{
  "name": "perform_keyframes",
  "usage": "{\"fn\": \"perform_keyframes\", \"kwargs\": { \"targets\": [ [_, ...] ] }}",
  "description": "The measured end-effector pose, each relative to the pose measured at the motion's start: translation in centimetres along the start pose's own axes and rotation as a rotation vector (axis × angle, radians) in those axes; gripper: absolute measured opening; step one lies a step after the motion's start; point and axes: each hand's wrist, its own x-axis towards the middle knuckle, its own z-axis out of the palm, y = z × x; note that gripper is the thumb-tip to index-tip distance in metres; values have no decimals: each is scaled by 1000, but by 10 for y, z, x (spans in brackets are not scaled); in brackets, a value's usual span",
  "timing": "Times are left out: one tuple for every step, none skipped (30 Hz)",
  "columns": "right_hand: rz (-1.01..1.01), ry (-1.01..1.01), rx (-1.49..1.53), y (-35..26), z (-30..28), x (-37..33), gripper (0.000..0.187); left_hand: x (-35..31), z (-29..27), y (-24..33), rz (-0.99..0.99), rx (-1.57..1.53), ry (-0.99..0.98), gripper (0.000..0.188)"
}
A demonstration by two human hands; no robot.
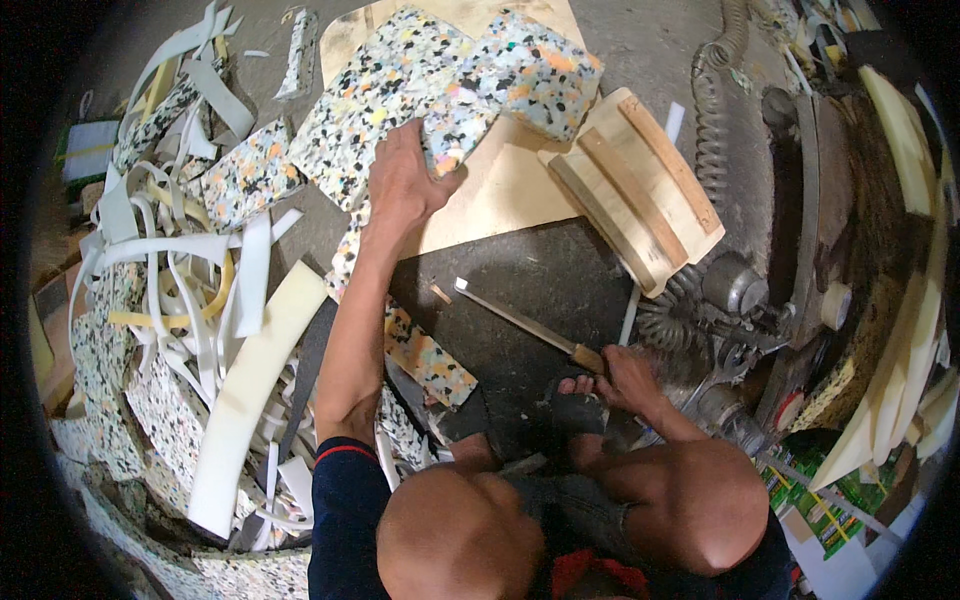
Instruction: The person assembles a block by layering speckled composite sheets and wooden pieces, applying adhesive with a spray gun, marking with a pen, and trimming edges with a knife. The person repeatedly aligns and presses the layers together on a workbench.
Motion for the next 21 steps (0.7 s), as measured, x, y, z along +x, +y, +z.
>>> {"fn": "perform_keyframes", "kwargs": {
  "targets": [
    [2,21,24,-1,-3,0,37,-5,-5,-4,-20,51,-12,86],
    [5,38,52,-3,-6,0,33,-10,-7,-8,-41,18,-1,89],
    [18,24,29,-7,-9,2,33,-13,-8,-11,-89,41,-72,89],
    [32,12,7,-10,-13,6,33,-16,-6,-14,-116,74,-122,90],
    [77,-35,-26,-14,-16,10,33,-19,-4,-16,-83,99,-107,91],
    [10,20,-25,-18,-19,14,33,-21,1,-17,-62,140,-98,91],
    [-28,39,-39,-20,-21,19,33,-25,6,-17,-68,154,-69,91],
    [-74,105,-57,-23,-22,21,33,-27,12,-15,-44,163,-9,91],
    [-71,59,-82,-25,-23,23,33,-28,16,-13,-59,189,3,91],
    [-77,60,-116,-25,-23,25,33,-28,20,-9,-66,201,-8,89],
    [-86,46,-172,-25,-22,25,33,-26,23,-6,-21,161,85,85],
    [-63,21,-156,-24,-19,24,33,-23,25,-3,-20,140,131,82],
    [-43,-13,-157,-22,-16,24,32,-18,26,-1,-63,127,103,79],
    [-12,-60,-173,-20,-13,24,32,-12,26,-1,-133,10,129,75],
    [-32,-56,-144,-17,-10,24,31,-3,25,-4,-244,-101,81,72],
    [-42,-68,-128,-14,-7,24,30,5,26,-6,-324,-215,66,70],
    [-53,-81,-113,-12,-5,25,30,14,26,-12,-264,-134,135,62],
    [-54,-34,-16,-10,-3,25,29,21,27,-18,-291,-174,38,60],
    [-61,11,79,-10,-4,25,29,27,28,-25,-265,-211,22,58],
    [-28,23,166,-10,-5,25,28,32,29,-31,-172,-43,36,59],
    [-68,103,224,-12,-8,25,28,39,30,-36,-48,130,98,60]
  ]
}}
